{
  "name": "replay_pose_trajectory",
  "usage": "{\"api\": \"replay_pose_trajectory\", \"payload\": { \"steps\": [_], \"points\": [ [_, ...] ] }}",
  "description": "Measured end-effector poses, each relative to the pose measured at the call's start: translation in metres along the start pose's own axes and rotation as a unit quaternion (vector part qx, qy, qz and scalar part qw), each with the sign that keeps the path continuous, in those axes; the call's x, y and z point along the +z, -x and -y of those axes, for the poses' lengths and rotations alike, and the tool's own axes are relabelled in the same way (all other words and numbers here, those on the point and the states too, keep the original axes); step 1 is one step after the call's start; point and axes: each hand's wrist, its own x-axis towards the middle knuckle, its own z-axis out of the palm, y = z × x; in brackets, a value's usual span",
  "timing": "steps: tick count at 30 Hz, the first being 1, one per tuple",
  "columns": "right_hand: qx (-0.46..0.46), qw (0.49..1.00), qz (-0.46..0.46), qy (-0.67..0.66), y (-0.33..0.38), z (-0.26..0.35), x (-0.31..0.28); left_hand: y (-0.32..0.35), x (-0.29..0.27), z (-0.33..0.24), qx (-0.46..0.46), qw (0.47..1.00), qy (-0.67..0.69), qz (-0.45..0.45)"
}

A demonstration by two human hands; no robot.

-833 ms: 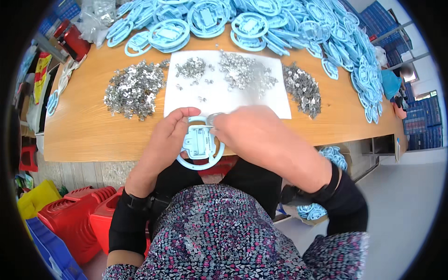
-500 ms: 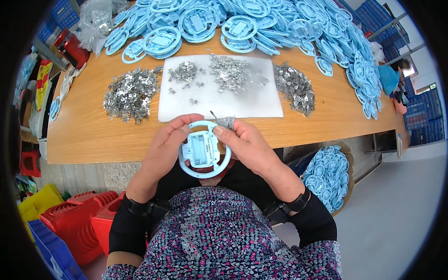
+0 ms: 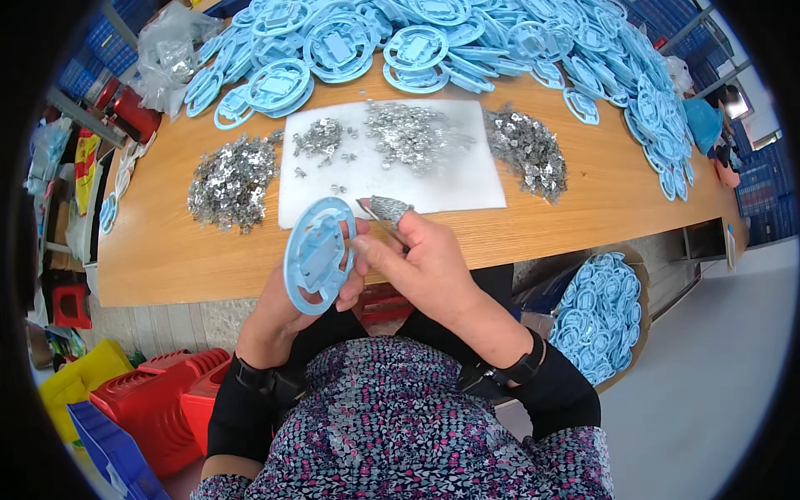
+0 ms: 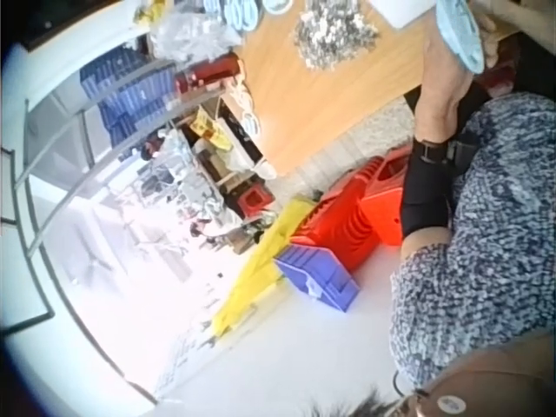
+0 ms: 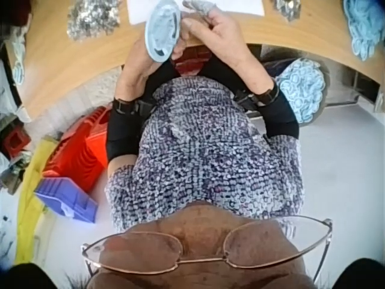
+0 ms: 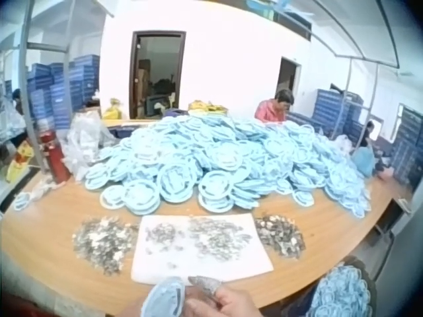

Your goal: The person is manually assembling small metal components into blue circular plastic frames at a factory workstation.

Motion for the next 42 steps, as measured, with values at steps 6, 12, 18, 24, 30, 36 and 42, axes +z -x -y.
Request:
{"api": "replay_pose_trajectory", "payload": {
  "steps": [6, 12, 18, 24, 30, 36, 42],
  "points": [
    [0.103, 0.983, 0.101, -0.114, -0.018, -0.014, -0.014, -0.004, 0.0, 0.006, -0.046, 0.993, 0.102, 0.028],
    [0.139, 0.97, 0.113, -0.162, -0.013, -0.005, -0.017, -0.007, -0.006, 0.014, -0.059, 0.977, 0.165, 0.122],
    [0.099, 0.985, 0.091, -0.109, -0.007, -0.014, -0.02, -0.012, -0.006, 0.024, -0.087, 0.955, 0.23, 0.164],
    [0.088, 0.988, 0.051, -0.113, -0.005, -0.004, -0.017, -0.013, -0.008, 0.024, -0.057, 0.961, 0.204, 0.18],
    [0.133, 0.983, 0.072, -0.099, 0.001, -0.003, -0.032, -0.006, 0.01, 0.0, -0.114, 0.989, 0.076, 0.051],
    [0.093, 0.993, -0.003, -0.077, 0.011, -0.007, -0.047, -0.006, 0.023, -0.014, 0.088, 0.971, -0.164, -0.147],
    [0.111, 0.992, -0.001, -0.062, 0.024, -0.009, -0.052, -0.013, 0.058, -0.004, 0.135, 0.901, -0.385, -0.145]
  ]
}}
